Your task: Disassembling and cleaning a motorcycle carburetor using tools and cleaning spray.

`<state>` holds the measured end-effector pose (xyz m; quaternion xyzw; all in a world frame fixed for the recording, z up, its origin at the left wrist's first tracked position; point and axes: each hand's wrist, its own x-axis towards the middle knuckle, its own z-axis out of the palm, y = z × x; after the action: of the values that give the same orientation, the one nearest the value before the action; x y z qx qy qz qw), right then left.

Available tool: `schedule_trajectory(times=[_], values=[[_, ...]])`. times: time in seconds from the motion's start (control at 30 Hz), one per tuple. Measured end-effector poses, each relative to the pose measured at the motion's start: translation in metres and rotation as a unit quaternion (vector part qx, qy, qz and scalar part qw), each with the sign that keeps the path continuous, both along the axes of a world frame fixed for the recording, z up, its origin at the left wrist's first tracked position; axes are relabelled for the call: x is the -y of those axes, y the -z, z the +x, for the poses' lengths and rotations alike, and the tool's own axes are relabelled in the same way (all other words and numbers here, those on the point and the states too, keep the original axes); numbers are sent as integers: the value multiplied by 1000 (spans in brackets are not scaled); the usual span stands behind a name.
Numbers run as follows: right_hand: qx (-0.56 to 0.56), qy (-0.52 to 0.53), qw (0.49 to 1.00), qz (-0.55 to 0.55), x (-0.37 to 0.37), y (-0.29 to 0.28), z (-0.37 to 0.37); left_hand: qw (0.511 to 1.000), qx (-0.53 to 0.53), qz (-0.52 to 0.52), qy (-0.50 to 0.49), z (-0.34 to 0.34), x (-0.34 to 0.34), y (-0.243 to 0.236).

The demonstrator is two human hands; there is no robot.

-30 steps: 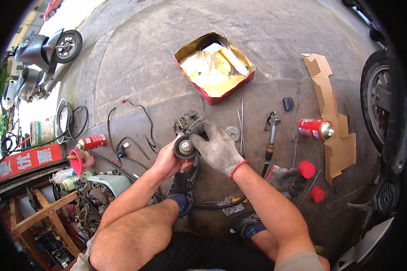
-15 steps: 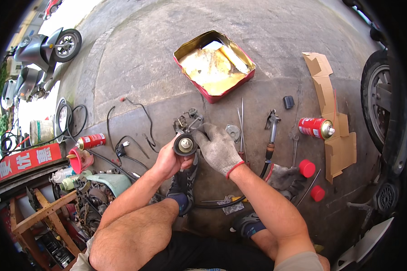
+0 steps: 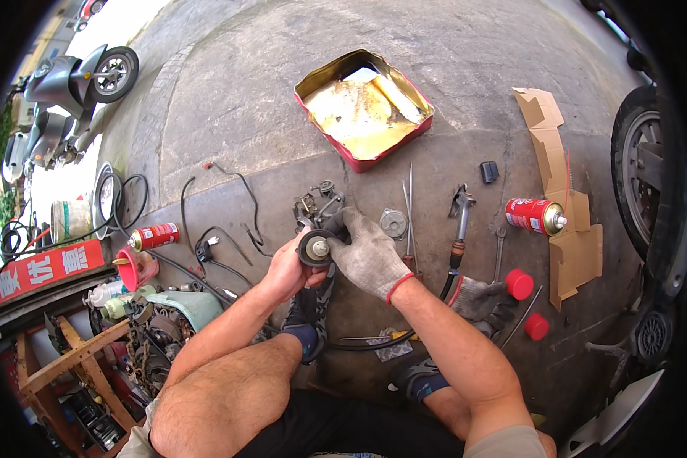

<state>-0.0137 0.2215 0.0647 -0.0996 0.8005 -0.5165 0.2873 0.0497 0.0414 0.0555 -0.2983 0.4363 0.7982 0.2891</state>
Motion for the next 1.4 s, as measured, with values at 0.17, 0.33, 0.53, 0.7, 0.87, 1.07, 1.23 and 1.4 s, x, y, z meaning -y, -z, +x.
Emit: schedule_trajectory(times=[0.17, 0.33, 0.53, 0.7, 0.87, 1.07, 1.23, 1.4], values=[[-28, -21, 998, -52, -2, -5, -8, 999, 44, 15, 10, 1, -4, -2], [-5, -65, 998, -9, -5, -29, -19, 998, 53, 4, 44, -1, -8, -13], [-66, -149, 985, 52, -7, -18, -17, 996, 11, -14, 86, 4, -7, -2], [-30, -173, 985, 0, -17, -16, -26, 998, 25, 0, 62, 3, -7, -8], [-38, -157, 986, 26, -14, -28, -28, 998, 36, 40, 39, 1, -10, -13], [-12, -268, 955, 126, -5, -54, -46, 976, 76, 160, 130, 5, -3, -6], [-62, -266, 953, 128, -7, -38, -42, 965, 92, 202, 142, 3, -6, -12], [-35, -236, 967, 85, -13, -33, -39, 964, 65, 208, 150, 3, -1, -6]])
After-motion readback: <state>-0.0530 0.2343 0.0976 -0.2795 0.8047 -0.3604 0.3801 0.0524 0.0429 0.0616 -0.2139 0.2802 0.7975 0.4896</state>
